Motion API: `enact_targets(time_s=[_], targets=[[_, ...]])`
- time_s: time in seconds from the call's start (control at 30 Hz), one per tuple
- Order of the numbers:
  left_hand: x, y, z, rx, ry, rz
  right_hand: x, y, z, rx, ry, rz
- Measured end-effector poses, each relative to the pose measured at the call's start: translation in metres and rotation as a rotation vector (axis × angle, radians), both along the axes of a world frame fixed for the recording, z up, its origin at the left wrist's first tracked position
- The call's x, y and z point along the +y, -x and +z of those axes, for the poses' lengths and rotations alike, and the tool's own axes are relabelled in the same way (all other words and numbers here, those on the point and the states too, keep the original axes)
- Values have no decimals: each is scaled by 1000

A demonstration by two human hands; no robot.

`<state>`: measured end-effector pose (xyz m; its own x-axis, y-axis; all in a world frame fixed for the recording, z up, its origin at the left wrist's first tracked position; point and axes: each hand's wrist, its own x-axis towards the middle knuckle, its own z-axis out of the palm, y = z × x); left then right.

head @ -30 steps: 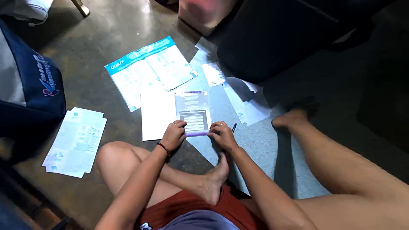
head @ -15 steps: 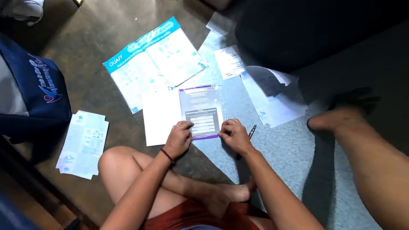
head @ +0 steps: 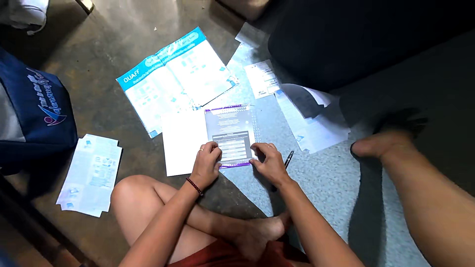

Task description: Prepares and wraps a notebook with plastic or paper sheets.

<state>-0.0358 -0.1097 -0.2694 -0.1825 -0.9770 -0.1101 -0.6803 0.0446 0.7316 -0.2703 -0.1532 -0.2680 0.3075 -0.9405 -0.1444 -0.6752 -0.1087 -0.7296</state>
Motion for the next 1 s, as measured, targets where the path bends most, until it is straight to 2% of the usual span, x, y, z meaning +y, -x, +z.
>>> enact_targets(time_s=[0.23, 0.4, 0.5, 0.63, 0.73, 0.9, 1.0], targets=[[7, -1, -14, -107, 220, -257, -4, 3, 0, -3, -25, -15], [4, -12, -13, -12, 153, -153, 4, 0, -9, -35, 97, -52], [3, -11, -14, 35, 117, -102, 33, -26, -13, 26, 348, -132], [1, -10, -13, 47, 92, -78, 83, -59, -24, 123, 487, 110], [0, -10, -15, 47, 114, -57, 91, -57, -39, 226, 420, 237], [-2, -9, -10, 21, 74, -54, 79, -27, -27, 364, 337, 48], [-4, -8, -4, 5, 43, -50, 80, -39, -18, 415, 203, -45]])
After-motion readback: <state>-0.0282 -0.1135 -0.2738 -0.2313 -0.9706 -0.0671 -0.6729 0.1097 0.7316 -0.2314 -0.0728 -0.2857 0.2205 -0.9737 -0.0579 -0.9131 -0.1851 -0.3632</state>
